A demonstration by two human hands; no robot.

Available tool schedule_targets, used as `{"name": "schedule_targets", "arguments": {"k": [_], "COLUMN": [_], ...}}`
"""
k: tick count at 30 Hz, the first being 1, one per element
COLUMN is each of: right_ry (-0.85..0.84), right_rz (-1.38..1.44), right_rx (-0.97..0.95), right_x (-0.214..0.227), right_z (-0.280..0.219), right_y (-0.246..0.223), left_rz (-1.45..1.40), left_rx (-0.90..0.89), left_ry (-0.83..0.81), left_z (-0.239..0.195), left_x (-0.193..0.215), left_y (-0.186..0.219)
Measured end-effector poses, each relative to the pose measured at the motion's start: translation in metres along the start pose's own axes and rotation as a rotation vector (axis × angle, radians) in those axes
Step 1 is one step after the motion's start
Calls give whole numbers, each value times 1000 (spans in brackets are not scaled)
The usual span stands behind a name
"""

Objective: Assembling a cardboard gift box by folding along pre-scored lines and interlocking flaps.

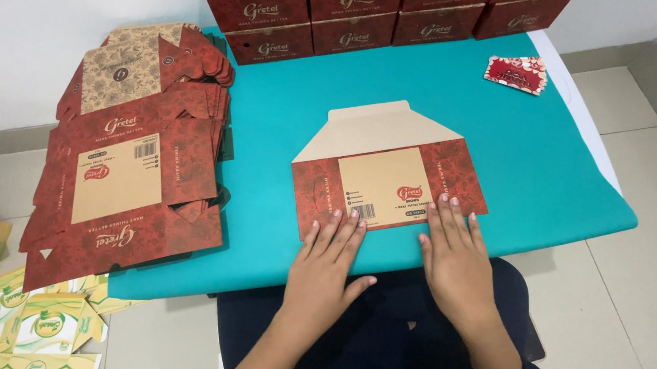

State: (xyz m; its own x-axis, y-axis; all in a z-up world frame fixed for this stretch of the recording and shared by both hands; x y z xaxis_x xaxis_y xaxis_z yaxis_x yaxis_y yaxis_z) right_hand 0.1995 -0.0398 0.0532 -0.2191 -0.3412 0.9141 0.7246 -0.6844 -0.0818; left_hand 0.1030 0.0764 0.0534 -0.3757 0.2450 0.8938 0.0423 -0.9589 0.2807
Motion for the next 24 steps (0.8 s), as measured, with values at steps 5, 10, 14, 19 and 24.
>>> {"name": "schedule_targets", "arguments": {"k": [5,10,14,19,24], "right_ry": [35,-15,18,28,69], "right_rz": [168,282,135,10,29], "right_rx": [122,213,21,-80,-67], "right_x": [-2,2,8,4,15], "right_z": [1,1,1,-4,2], "right_y": [-49,-58,-17,5,1], "left_rz": [-14,1,-31,-68,-26], "left_rx": [-5,-8,-4,-4,5], "left_ry": [16,-6,-22,-2,-24], "left_z": [0,1,1,1,2], "left_x": [-2,1,1,1,-2], "left_y": [1,-1,-1,-1,-2]}}
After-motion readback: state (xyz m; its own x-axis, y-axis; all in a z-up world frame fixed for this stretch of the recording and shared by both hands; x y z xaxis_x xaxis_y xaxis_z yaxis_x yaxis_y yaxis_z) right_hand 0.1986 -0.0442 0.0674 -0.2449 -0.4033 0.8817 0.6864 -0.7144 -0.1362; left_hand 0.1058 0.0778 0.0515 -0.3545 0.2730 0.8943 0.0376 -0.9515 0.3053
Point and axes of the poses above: each hand's wrist, its own z-axis towards the middle knuckle, its own x-axis out of the back of the hand, y = z × x, the point moved 9 cm from there along z, towards the middle knuckle, and after that the axes turned 3 degrees about y, right-handed, at the moved point
